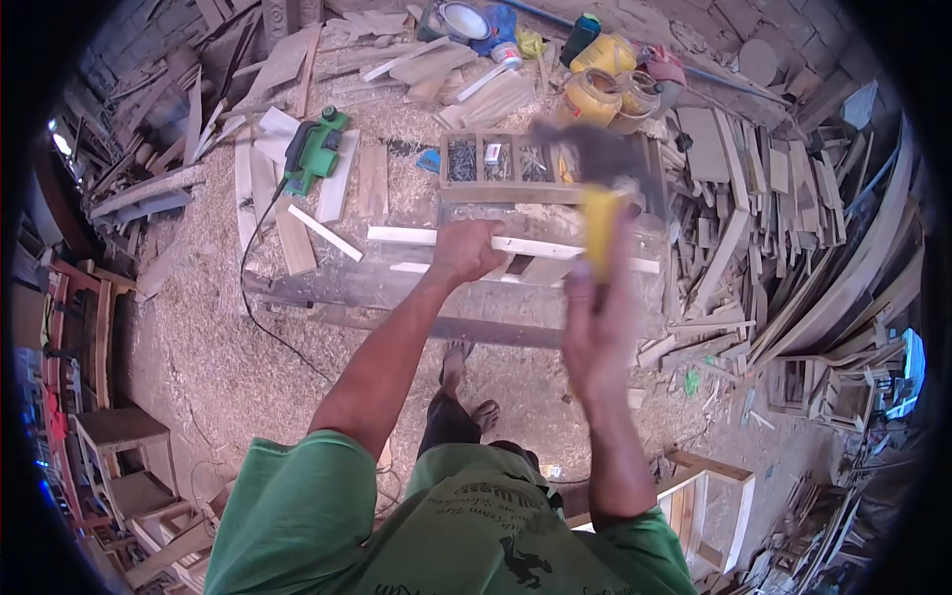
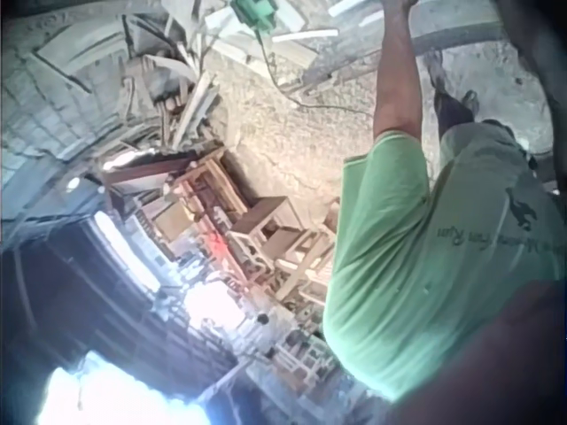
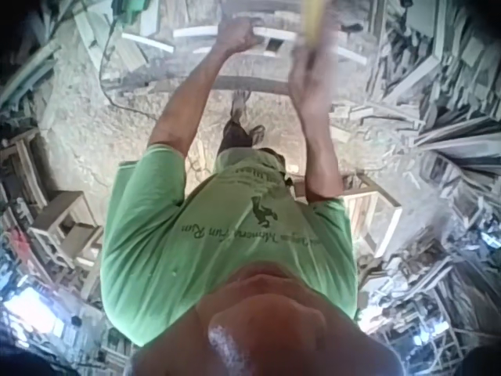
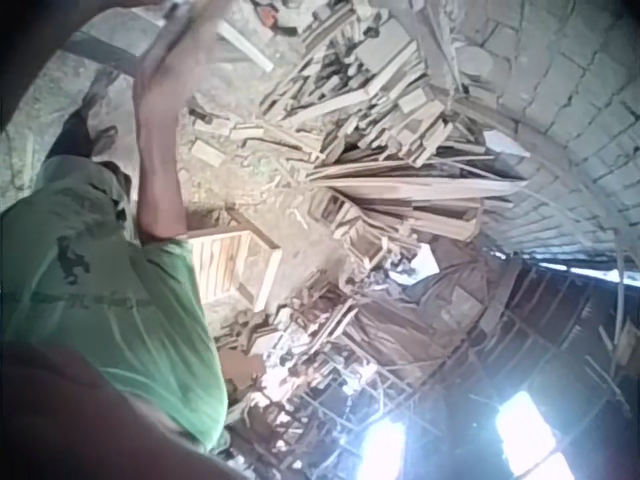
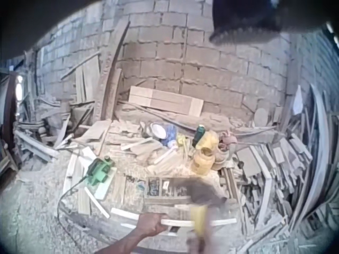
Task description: The person assembles a wooden frame by hand, using a hammer to drive nails into the joints. They repeatedly align the wooden pieces, mark positions with a pencil, and secure the structure with nails.
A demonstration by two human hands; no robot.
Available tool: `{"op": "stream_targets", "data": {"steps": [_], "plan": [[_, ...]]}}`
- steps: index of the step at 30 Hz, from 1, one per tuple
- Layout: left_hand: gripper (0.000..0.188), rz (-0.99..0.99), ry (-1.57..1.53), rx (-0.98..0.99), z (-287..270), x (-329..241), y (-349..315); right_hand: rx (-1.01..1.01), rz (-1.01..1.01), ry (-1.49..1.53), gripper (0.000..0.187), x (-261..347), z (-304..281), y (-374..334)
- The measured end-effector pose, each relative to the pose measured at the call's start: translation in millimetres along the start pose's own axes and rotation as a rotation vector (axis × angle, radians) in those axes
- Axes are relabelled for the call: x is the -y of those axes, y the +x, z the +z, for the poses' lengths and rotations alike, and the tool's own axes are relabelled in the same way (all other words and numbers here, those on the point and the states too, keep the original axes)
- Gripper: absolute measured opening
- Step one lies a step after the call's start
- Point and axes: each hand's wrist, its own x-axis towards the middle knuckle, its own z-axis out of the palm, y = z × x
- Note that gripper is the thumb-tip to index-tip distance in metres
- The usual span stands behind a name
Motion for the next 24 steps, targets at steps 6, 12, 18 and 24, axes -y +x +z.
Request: {"op": "stream_targets", "data": {"steps": [6, 12, 18, 24], "plan": [[0.035, 0.055, 0.018, -0.045, 8.1, -1.2, 2.9, -0.198, -0.177, -0.025, 0.037, -44.5, -3.4, -42.6], [0.034, 0.085, 0.025, -0.098, 24.0, 5.3, -14.0, 0.23, 0.217, -0.083, 0.069, -36.6, -4.8, -27.0], [0.035, 0.11, -0.066, -0.057, 10.6, 9.3, -1.9, -0.321, -0.075, 0.214, 0.078, 43.8, -52.0, 27.0], [0.05, 0.106, -0.025, -0.058, 5.3, -1.4, -4.0, 0.0, 0.55, 1.157, 0.079, 27.7, -50.7, -17.6]]}}
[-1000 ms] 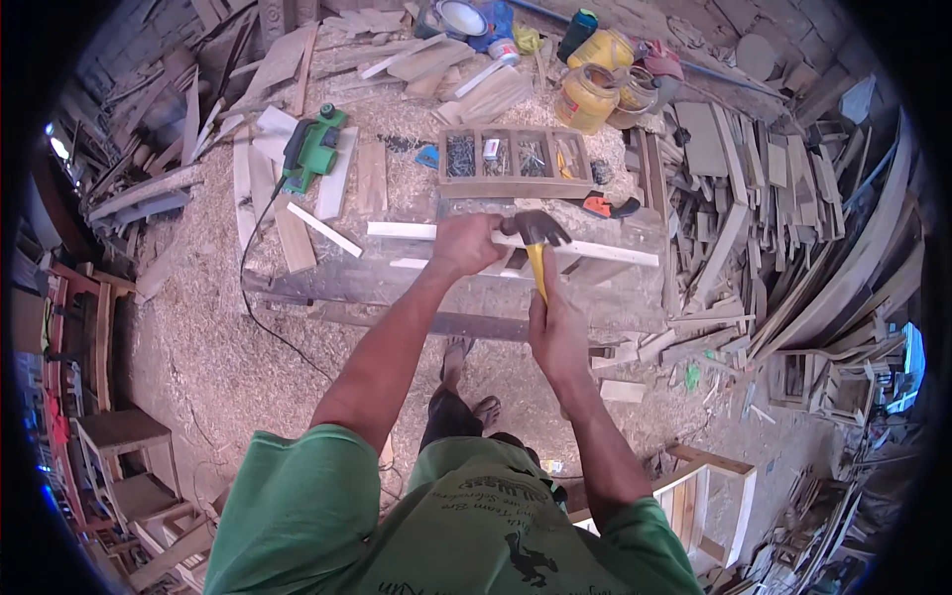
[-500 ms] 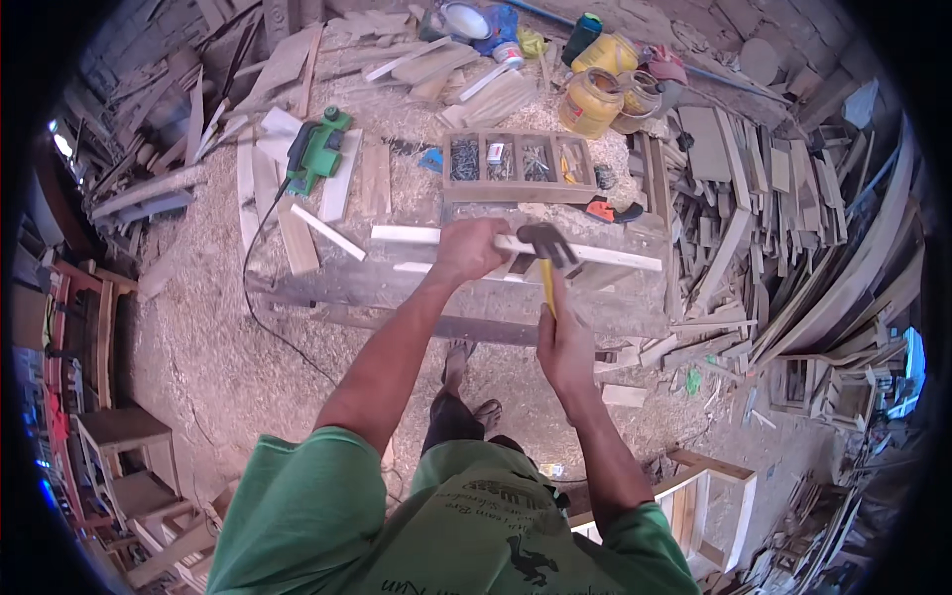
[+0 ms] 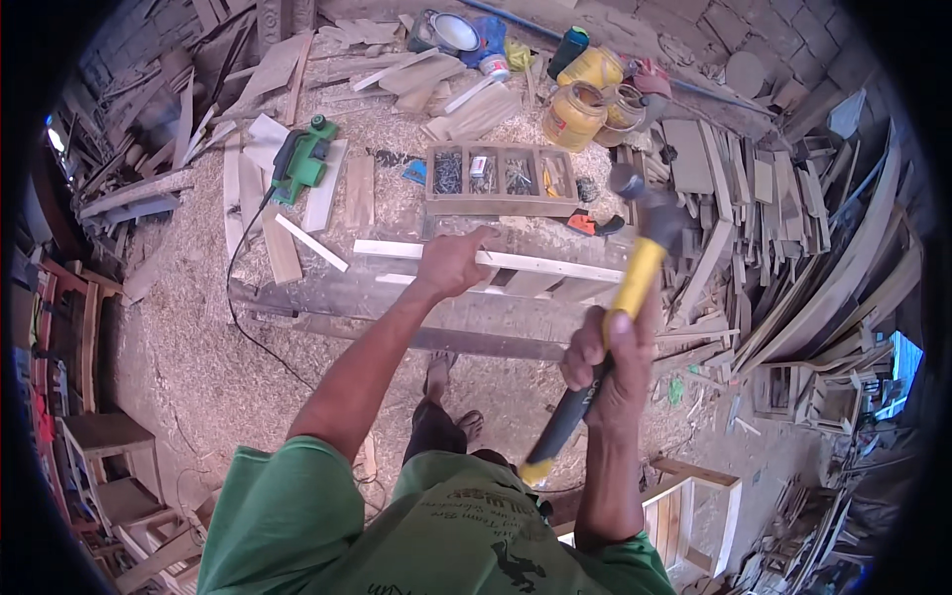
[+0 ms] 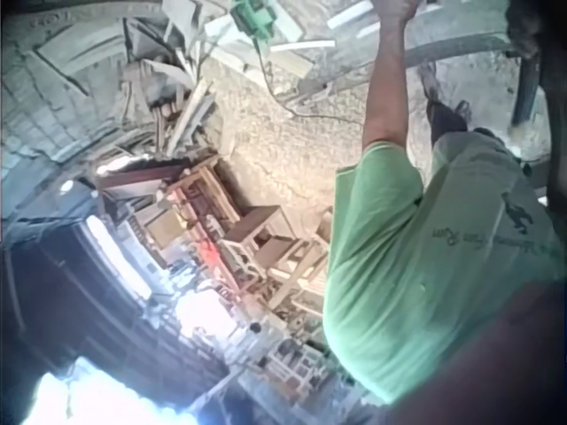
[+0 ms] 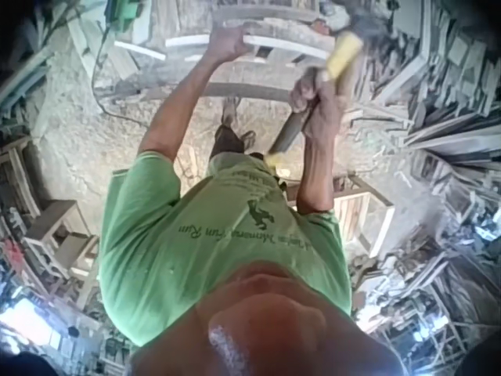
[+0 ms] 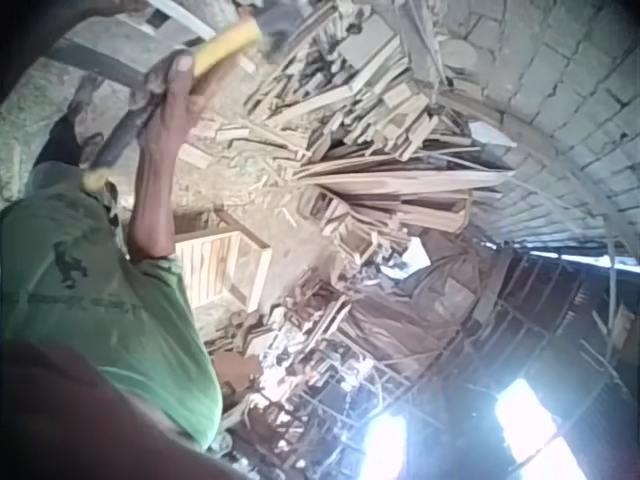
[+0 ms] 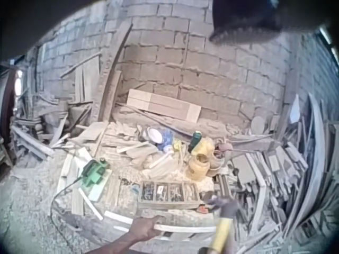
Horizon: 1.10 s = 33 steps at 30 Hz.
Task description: The person assembles a wooden frame by hand, using a hammer to drive nails into the joints. They repeatedly align the wooden pieces, mark positions with a pencil, and secure the structure with nails.
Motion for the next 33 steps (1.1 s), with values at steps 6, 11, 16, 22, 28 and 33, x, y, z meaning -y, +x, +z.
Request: {"op": "stream_targets", "data": {"steps": [6, 11, 16, 22, 28, 33], "plan": [[0.039, -0.02, 0.005, 0.182, -28.5, 17.5, -2.6, -0.025, 0.661, 0.122, 0.051, -50.1, -51.8, 26.4], [0.038, -0.018, -0.017, 0.11, -25.0, 18.3, -17.3, 0.088, 0.783, 0.358, 0.033, -77.7, -48.0, 68.7], [0.04, -0.02, 0.001, 0.095, -27.0, 13.5, -23.9, 0.109, 0.906, 0.28, 0.028, -93.7, -51.8, 108.8], [0.04, -0.033, -0.007, 0.11, -29.1, 13.8, -22.6, 0.124, 1.029, 0.187, 0.028, -87.6, -50.8, 130.7], [0.041, -0.013, -0.037, 0.122, -25.3, 18.1, -14.1, 0.052, 1.13, -0.011, 0.028, -56.2, -32.9, 135.9], [0.041, 0.031, 0.009, 0.127, -28.9, 30.5, -11.2, 0.353, 0.97, -0.874, 0.043, -18.4, -31.0, 123.8]]}}
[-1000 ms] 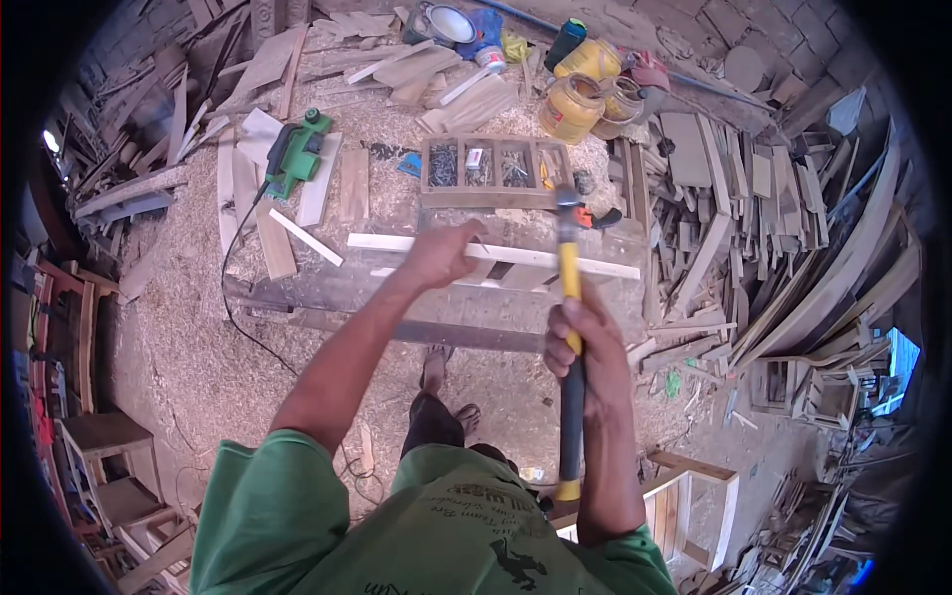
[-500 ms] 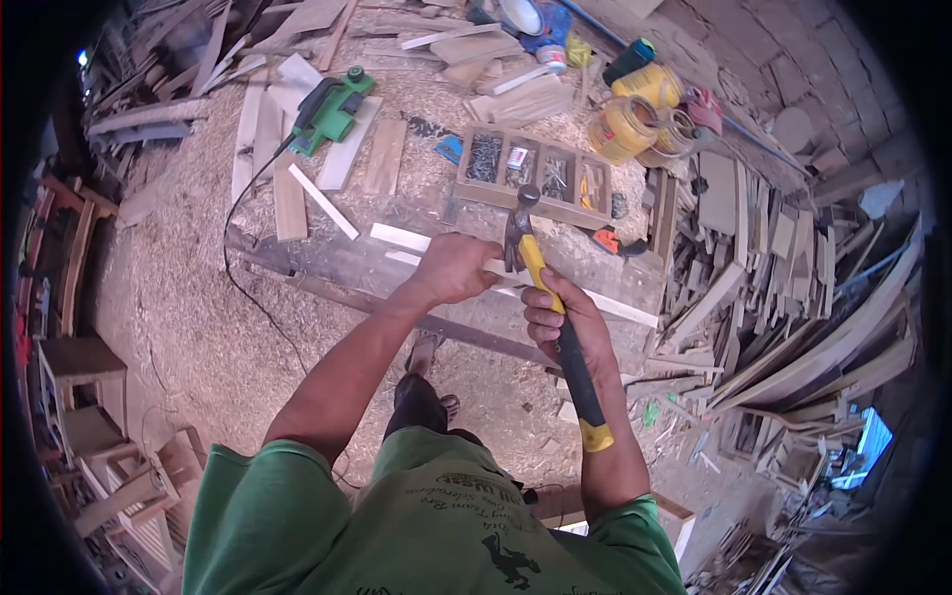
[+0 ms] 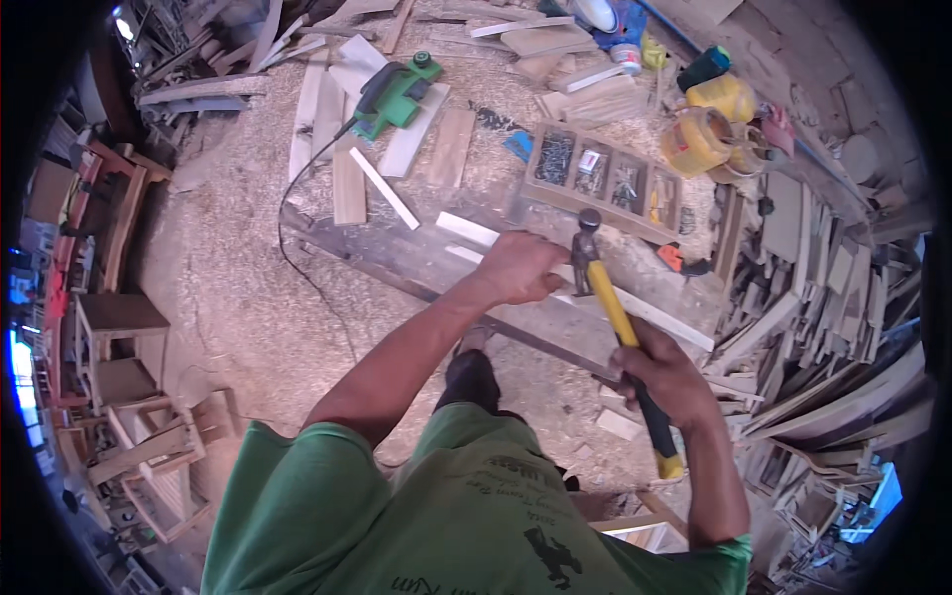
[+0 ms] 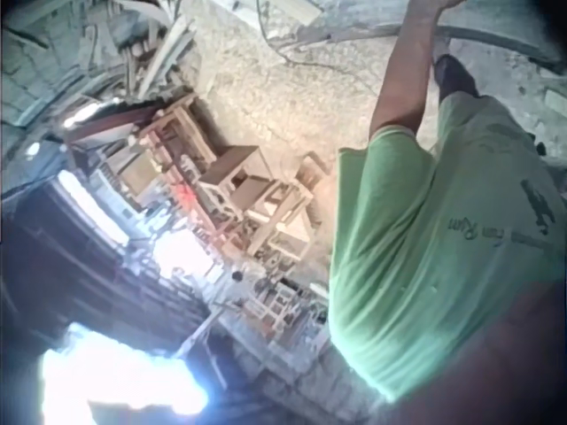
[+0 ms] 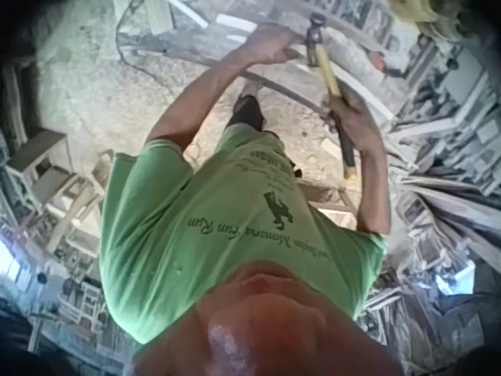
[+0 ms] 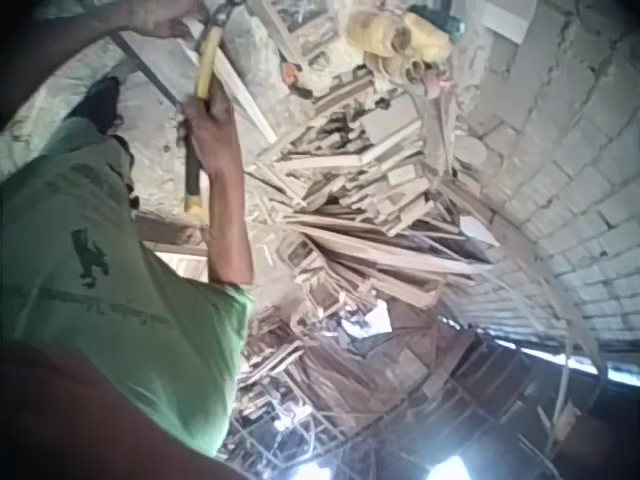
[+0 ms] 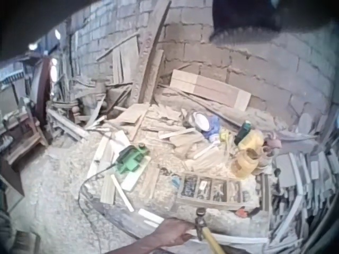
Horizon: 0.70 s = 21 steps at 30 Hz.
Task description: The person assembles a wooden frame by hand, using a hammer to drive nails into the joints. They repeatedly align the wooden pieces, mark positions with a pencil, and secure the structure with nails.
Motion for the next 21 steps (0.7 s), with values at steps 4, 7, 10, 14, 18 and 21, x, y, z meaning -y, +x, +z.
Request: {"op": "stream_targets", "data": {"steps": [4, 7, 10, 14, 18, 21], "plan": [[0.04, 0.02, -0.034, -0.008, -2.3, -6.5, 5.6, -0.079, -0.066, -0.373, 0.04, -10.8, -3.7, -9.9], [0.041, 0.102, -0.053, -0.108, 9.1, 4.0, 6.9, -0.086, -0.043, -0.451, 0.037, -13.2, -8.6, -7.9], [0.042, 0.106, -0.007, -0.108, 1.0, 2.0, 17.2, -0.112, -0.132, -0.477, 0.04, -53.5, -13.5, 4.7], [0.033, 0.106, -0.04, -0.107, 4.7, 2.6, 18.9, -0.068, -0.172, -0.396, 0.041, -83.1, -21.1, 13.6], [0.034, 0.072, -0.043, -0.104, 3.8, 1.9, 19.7, 0.007, -0.175, -0.204, 0.037, -107.5, -8.1, 25.1], [0.036, 0.079, -0.002, -0.104, 5.7, -2.0, 15.5, -0.004, -0.26, 0.138, 0.031, -117.1, 34.3, 22.7]]}}
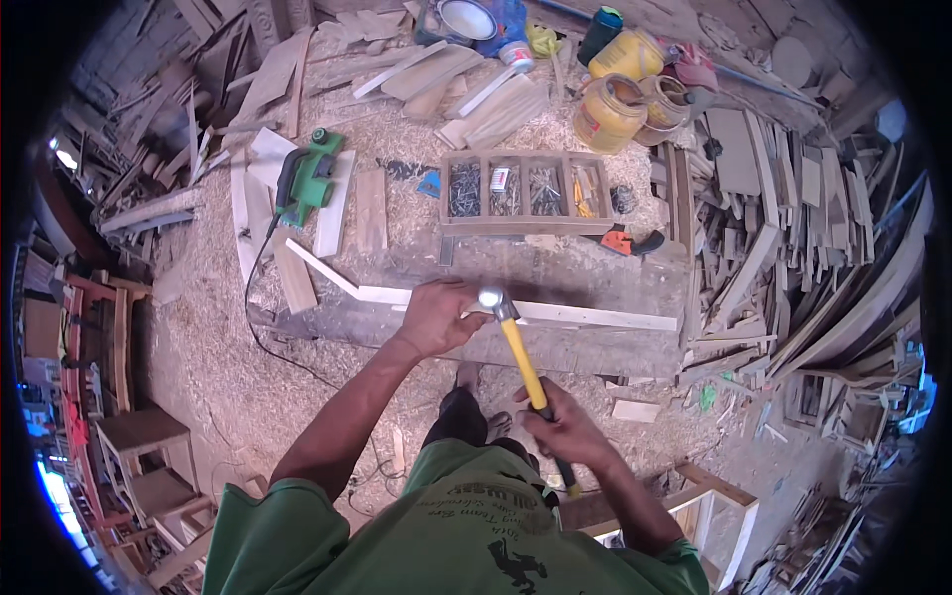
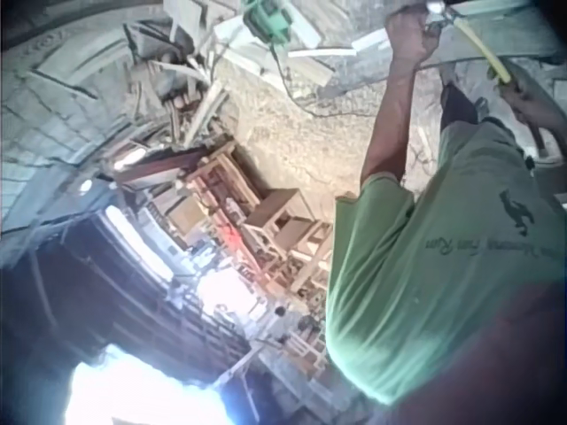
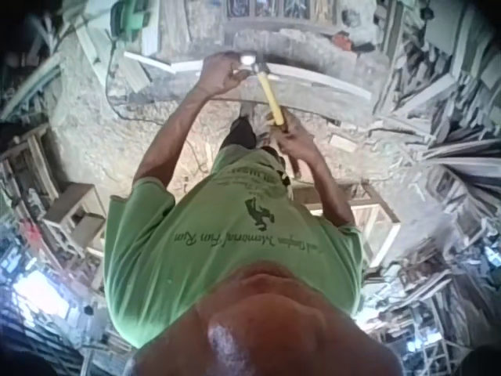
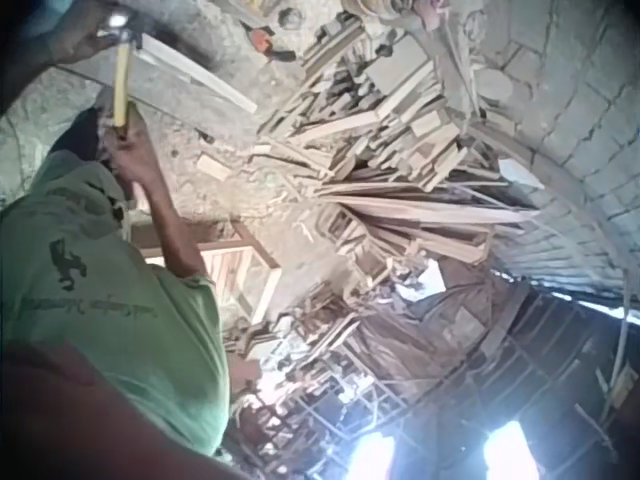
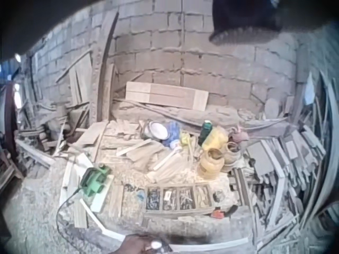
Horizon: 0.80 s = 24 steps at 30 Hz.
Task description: The person assembles a wooden frame by hand, using a hammer to drive nails into the joints. They repeatedly align the wooden pieces, mark positions with a pencil, and secure the structure with nails.
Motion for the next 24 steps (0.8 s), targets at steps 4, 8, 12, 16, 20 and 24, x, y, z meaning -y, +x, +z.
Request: {"op": "stream_targets", "data": {"steps": [4, 8, 12, 16, 20, 24], "plan": [[0.038, -0.01, -0.053, -0.009, 1.5, 3.1, -2.9, 0.002, 0.09, 0.589, 0.023, 26.5, 40.7, -5.3], [0.035, -0.003, -0.026, -0.015, 6.0, 3.6, -8.5, 0.046, 0.052, 0.826, 0.018, 17.8, 45.8, -9.8], [0.037, -0.048, 0.016, 0.034, 4.0, 3.0, -7.6, 0.086, 0.005, 0.933, 0.017, -6.2, 42.7, -10.7], [0.035, -0.005, -0.009, -0.021, 8.5, 2.6, -10.9, 0.082, -0.019, 0.866, 0.02, -9.2, 43.0, -12.2], [0.035, -0.037, -0.012, -0.027, 5.6, 2.0, -12.2, -0.148, -0.015, 0.603, 0.039, 42.8, 49.5, -6.0], [0.033, -0.053, -0.027, -0.026, 4.1, -3.9, -11.6, -0.447, -0.459, 0.009, 0.043, 48.5, 50.6, -4.5]]}}
